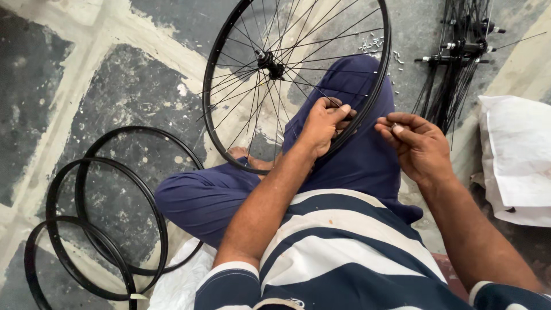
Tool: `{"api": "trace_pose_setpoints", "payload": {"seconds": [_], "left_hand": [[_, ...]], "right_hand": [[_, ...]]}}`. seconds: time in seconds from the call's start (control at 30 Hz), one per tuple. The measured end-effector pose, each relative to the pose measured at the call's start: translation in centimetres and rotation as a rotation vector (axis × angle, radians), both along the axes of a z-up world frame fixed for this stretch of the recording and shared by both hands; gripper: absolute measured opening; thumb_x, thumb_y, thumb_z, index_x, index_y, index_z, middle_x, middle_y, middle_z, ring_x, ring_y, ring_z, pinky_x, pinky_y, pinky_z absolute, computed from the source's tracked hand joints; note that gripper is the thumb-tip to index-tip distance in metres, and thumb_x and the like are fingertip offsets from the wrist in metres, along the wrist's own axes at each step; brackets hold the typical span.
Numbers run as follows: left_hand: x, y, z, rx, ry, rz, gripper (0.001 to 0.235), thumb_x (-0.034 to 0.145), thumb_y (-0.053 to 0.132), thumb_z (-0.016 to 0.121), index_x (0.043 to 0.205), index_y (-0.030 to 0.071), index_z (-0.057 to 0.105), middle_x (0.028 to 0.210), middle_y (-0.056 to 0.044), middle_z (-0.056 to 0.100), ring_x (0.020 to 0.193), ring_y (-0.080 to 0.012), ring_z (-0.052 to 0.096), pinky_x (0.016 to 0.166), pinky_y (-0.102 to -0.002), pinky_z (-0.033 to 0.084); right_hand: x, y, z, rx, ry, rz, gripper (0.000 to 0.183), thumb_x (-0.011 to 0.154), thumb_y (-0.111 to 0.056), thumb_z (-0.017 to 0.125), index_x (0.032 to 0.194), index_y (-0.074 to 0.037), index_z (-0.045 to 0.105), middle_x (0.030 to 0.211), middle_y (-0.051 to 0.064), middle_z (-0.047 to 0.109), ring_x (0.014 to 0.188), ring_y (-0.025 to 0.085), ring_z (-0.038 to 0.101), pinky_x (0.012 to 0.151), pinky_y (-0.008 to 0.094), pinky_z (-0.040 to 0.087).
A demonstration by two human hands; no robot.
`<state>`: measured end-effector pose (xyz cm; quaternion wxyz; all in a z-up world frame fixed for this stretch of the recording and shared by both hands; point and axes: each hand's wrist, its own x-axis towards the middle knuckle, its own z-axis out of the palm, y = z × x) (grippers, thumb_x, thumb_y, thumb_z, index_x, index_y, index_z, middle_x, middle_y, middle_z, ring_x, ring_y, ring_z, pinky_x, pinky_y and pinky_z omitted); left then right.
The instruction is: The person sits on the floor and assembles a bicycle wheel by inserting spokes into the rim and hub. They then use a pair of scissors to cut the excess length of the spokes.
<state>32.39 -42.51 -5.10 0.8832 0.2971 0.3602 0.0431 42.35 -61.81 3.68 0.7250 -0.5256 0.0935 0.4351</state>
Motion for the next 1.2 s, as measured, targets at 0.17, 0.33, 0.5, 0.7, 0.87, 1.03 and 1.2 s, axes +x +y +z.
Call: {"api": "trace_pose_setpoints", "payload": {"seconds": [0.17, 0.33, 0.5, 0.7, 0.87, 1.03, 1.2], "left_hand": [[-0.1, -0.2, -0.3, 0.028, 0.000, -0.002, 0.026, 0.095, 0.008, 0.070, 0.111, 0.003, 0.049, 0.093, -0.016, 0.071, 0.071, -0.0199, 0.071, 0.061, -0.033, 0.061], [-0.1, -0.1, 0.1, 0.039, 0.012, -0.015, 0.027, 0.095, 0.008, 0.070, 0.111, 0.003, 0.050, 0.092, -0.015, 0.071, 0.070, -0.0187, 0.070, 0.058, -0.029, 0.058], [0.0, -0.1, 0.0, 0.036, 0.004, 0.005, 0.027, 0.093, 0.007, 0.070, 0.110, 0.002, 0.049, 0.092, -0.016, 0.071, 0.073, -0.0206, 0.072, 0.061, -0.031, 0.060], [0.0, -0.4, -0.5, 0.052, 0.000, 0.000, 0.027, 0.093, 0.007, 0.070, 0.109, 0.002, 0.049, 0.091, -0.015, 0.071, 0.072, -0.0208, 0.072, 0.060, -0.031, 0.059], [0.1, -0.5, -0.4, 0.083, 0.029, -0.002, 0.028, 0.094, 0.007, 0.071, 0.112, 0.001, 0.051, 0.092, -0.014, 0.071, 0.074, -0.0176, 0.071, 0.062, -0.028, 0.057], [0.2, -0.6, -0.8, 0.055, 0.012, 0.016, 0.029, 0.093, 0.007, 0.071, 0.112, 0.001, 0.050, 0.089, -0.014, 0.071, 0.070, -0.0179, 0.070, 0.061, -0.030, 0.059], [0.2, -0.7, -1.2, 0.065, 0.009, 0.022, 0.032, 0.093, 0.006, 0.071, 0.114, 0.000, 0.049, 0.089, -0.014, 0.070, 0.072, -0.0182, 0.069, 0.062, -0.030, 0.058]], "right_hand": [[-0.3, -0.2, -0.9, 0.003, -0.043, 0.081, 0.015, 0.104, 0.002, 0.059, 0.116, 0.004, 0.067, 0.110, 0.020, 0.071, 0.096, 0.024, 0.072, 0.084, 0.028, 0.061], [-0.7, 0.5, -1.2, -0.027, 0.033, 0.121, 0.021, 0.100, 0.005, 0.062, 0.120, 0.004, 0.069, 0.110, 0.016, 0.071, 0.097, 0.020, 0.071, 0.088, 0.028, 0.059], [-1.1, 1.0, -0.9, -0.012, -0.044, 0.137, 0.026, 0.097, 0.008, 0.061, 0.122, 0.006, 0.068, 0.111, 0.016, 0.072, 0.101, 0.021, 0.072, 0.092, 0.029, 0.060], [-1.5, 1.4, -0.7, 0.045, -0.035, 0.117, 0.015, 0.099, 0.007, 0.061, 0.112, 0.003, 0.067, 0.114, 0.016, 0.073, 0.105, 0.021, 0.072, 0.094, 0.029, 0.059], [-1.6, 1.6, -0.3, 0.062, -0.024, 0.157, 0.012, 0.095, 0.006, 0.064, 0.106, 0.000, 0.065, 0.112, 0.015, 0.073, 0.102, 0.020, 0.072, 0.093, 0.029, 0.060], [-1.3, 0.7, -2.1, -0.024, -0.052, 0.124, 0.010, 0.100, -0.001, 0.069, 0.109, -0.005, 0.067, 0.099, 0.013, 0.072, 0.084, 0.018, 0.070, 0.075, 0.026, 0.057], [-1.2, -0.1, -2.9, 0.031, -0.056, 0.122, 0.012, 0.109, -0.005, 0.066, 0.118, 0.002, 0.071, 0.099, 0.010, 0.069, 0.081, 0.014, 0.066, 0.074, 0.024, 0.055]]}}
